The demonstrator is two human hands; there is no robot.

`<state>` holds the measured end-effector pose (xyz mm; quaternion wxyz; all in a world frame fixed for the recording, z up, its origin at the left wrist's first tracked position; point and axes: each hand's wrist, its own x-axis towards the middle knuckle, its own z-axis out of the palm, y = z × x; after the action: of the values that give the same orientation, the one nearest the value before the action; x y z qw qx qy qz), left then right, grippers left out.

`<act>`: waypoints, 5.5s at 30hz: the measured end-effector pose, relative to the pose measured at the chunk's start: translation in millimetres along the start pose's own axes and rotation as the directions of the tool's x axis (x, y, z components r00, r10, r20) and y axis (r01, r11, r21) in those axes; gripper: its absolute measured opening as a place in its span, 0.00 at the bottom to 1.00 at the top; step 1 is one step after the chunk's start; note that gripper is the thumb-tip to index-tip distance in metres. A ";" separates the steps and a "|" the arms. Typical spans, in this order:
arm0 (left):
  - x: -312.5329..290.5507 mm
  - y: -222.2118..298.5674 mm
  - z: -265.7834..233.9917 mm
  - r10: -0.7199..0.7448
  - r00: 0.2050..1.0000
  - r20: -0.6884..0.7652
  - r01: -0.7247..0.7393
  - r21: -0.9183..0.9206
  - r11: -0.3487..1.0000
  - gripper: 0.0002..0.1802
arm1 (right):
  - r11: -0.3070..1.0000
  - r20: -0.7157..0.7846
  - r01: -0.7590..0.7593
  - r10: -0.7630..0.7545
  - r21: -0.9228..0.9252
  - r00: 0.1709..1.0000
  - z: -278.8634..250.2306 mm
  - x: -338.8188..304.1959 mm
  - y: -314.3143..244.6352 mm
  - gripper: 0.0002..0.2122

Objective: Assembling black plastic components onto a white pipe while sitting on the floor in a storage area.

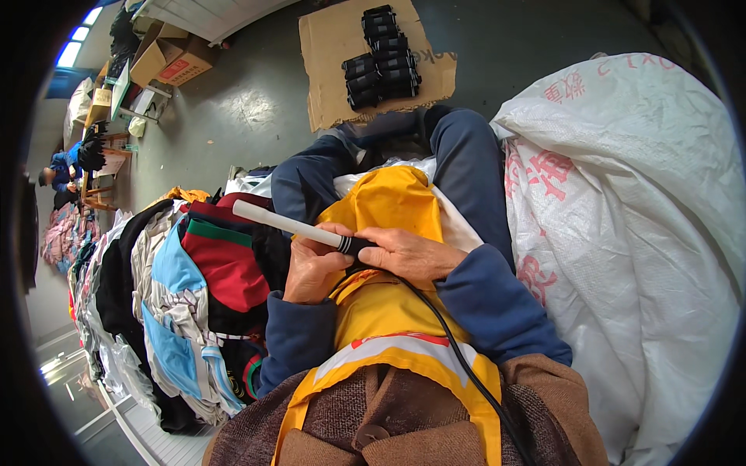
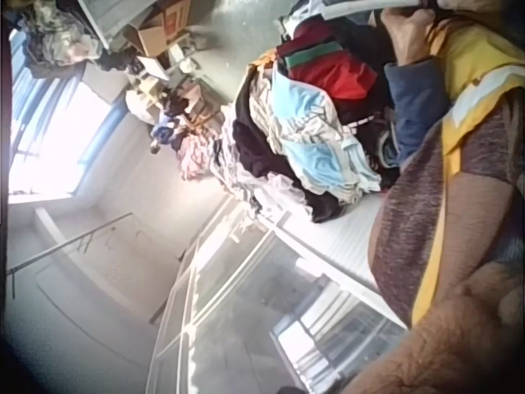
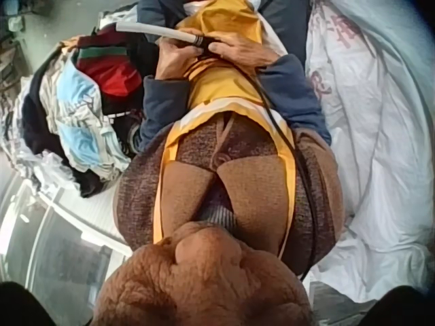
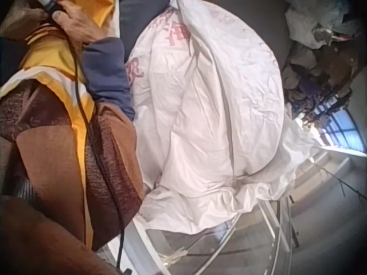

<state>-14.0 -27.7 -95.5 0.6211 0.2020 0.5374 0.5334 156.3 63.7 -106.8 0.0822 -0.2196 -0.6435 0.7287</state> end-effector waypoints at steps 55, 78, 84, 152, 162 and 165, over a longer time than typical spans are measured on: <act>69.9 36.0 -57.1 0.593 0.654 0.470 -0.286 0.879 -0.381 0.08 | 0.969 -0.400 -0.241 0.199 -0.057 0.895 -10.4 -4.4 81.1 0.08; 143.1 4.5 -110.3 0.846 0.531 0.052 -0.068 0.997 -0.019 0.04 | 0.948 -0.624 -0.097 -0.121 -0.304 0.772 -135.0 171.1 7.4 0.11; 145.8 11.8 -105.2 0.818 0.573 0.040 -0.041 0.999 -0.020 0.04 | 0.882 -0.554 -0.048 -0.251 -0.468 0.794 -203.5 247.6 19.5 0.07; 33.3 20.5 -67.0 0.706 0.587 -0.398 0.050 0.887 0.458 0.07 | 0.627 -0.286 0.120 -0.507 -0.770 0.813 -33.4 65.7 101.9 0.12; -17.6 -83.6 -126.8 0.548 0.632 -0.548 0.386 0.836 0.390 0.04 | 0.668 -0.299 0.125 -0.483 -0.734 0.823 -28.4 69.9 102.7 0.11; -19.8 -76.2 -128.0 0.531 0.633 -0.563 0.271 0.804 0.529 0.05 | 0.661 -0.302 0.122 -0.489 -0.740 0.818 -30.7 67.8 102.9 0.11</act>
<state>-90.2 -113.0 -193.0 0.1091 0.2733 0.9107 0.2897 125.8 102.3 -223.9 0.2754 -0.2908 -0.8544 0.3311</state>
